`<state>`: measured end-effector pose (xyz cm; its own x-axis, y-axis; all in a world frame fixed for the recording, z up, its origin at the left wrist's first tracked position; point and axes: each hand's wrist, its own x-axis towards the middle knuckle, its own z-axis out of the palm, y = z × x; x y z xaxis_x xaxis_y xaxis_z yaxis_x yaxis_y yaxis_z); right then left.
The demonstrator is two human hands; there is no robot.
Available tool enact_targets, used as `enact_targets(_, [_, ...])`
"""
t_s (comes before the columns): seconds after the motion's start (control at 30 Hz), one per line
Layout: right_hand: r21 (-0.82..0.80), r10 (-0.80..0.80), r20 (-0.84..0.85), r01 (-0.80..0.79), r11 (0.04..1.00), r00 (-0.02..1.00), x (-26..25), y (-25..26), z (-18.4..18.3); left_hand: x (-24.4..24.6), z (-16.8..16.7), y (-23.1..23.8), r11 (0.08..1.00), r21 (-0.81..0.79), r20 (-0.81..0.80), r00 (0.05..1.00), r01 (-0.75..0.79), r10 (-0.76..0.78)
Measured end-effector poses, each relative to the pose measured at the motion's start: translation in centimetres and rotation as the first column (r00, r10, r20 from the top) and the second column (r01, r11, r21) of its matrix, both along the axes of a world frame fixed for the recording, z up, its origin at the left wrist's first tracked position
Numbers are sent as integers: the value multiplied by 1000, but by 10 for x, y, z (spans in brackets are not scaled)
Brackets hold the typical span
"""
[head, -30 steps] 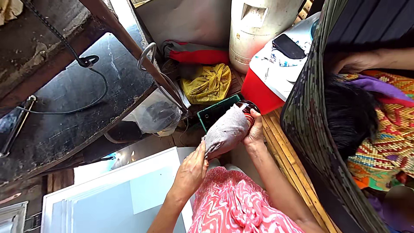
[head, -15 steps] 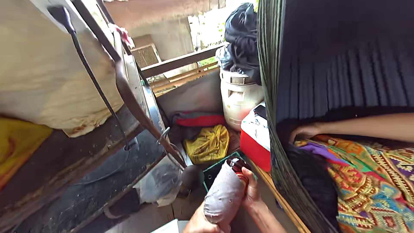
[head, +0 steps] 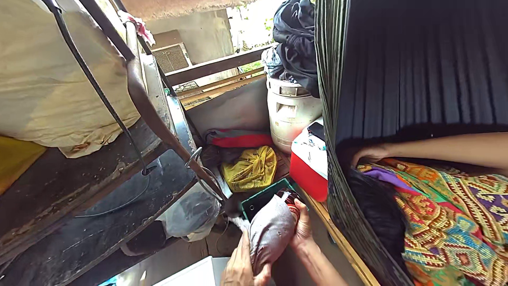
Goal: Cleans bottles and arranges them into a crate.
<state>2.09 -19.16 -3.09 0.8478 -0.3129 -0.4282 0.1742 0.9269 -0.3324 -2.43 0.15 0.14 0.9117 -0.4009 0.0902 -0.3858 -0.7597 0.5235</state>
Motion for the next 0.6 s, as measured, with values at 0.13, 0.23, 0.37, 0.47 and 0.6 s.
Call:
enact_targets(0.13, [-73, 93, 58, -89, 993, 994, -1, 10, 1, 28, 9, -10, 995, -73, -133, 990, -66, 56])
enact_targets(0.23, [-243, 131, 80, -108, 964, 988, 1, 8, 7, 62, 15, -2, 969, -240, -526, 848, -66, -72])
enact_targets(0.37, [-343, 144, 72, -111, 933, 987, 4, 3, 5, 73, -10, 0, 752, -580, -747, 574, -314, -336])
enact_targets(0.47, [-308, 114, 32, -99, 946, 993, 9, 1, -7, 62, -14, -5, 810, -499, -746, 628, -308, -220])
enact_targets(0.6, [-241, 43, -35, -50, 969, 998, 11, 0, -15, 35, -11, 4, 992, -67, -463, 884, -108, 65])
